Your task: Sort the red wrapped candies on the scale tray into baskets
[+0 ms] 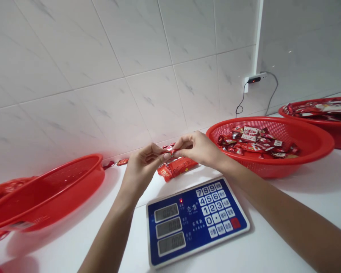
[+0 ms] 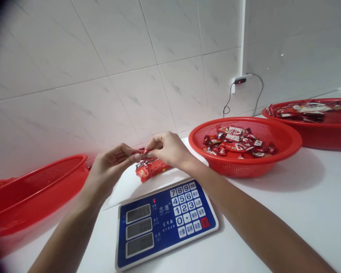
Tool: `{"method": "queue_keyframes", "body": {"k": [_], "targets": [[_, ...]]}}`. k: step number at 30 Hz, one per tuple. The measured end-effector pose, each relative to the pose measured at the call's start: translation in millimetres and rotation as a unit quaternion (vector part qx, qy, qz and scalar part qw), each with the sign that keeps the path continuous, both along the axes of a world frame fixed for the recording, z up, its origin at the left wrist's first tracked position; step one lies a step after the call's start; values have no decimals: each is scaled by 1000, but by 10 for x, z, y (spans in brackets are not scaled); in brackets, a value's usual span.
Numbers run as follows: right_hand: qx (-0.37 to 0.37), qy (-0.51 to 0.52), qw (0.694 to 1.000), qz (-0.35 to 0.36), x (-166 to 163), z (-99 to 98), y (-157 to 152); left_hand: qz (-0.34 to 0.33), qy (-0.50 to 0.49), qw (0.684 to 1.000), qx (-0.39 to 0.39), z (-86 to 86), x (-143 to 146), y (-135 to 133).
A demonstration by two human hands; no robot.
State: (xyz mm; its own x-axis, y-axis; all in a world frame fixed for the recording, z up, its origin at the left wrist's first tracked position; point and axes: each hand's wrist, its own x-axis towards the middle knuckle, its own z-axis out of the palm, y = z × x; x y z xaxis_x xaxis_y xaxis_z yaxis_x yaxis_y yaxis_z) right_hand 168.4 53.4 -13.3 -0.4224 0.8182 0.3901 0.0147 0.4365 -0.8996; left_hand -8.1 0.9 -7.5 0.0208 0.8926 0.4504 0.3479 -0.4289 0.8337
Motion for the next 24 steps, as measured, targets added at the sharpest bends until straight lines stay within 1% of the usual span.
{"method": "queue_keyframes", "body": {"k": [4, 6, 9, 12, 14, 17, 20, 24], "targets": [[-81, 117, 988, 60, -40, -26, 18, 21, -64, 997, 30, 1, 53, -20], [-98, 149, 981, 83, -48, -33, 18, 24, -81, 996, 39, 5, 63, -25], [-100, 165, 977, 96, -44, -53, 29, 15, -84, 996, 34, 14, 40, -22], [-101, 144, 979, 102, -20, -86, 71, -6, -58, 998, -2, 25, -19, -10], [-101, 110, 983, 104, 4, -106, 107, -22, -36, 999, -28, 29, -64, 2], [-109, 63, 987, 101, 46, -110, 142, -44, -14, 998, -48, 21, -122, 24], [-115, 24, 988, 100, 90, -77, 133, -56, 8, 997, -58, 8, -163, 43], [-118, -23, 986, 118, 138, -8, 90, -61, 25, 994, -90, -4, -200, 59]]}}
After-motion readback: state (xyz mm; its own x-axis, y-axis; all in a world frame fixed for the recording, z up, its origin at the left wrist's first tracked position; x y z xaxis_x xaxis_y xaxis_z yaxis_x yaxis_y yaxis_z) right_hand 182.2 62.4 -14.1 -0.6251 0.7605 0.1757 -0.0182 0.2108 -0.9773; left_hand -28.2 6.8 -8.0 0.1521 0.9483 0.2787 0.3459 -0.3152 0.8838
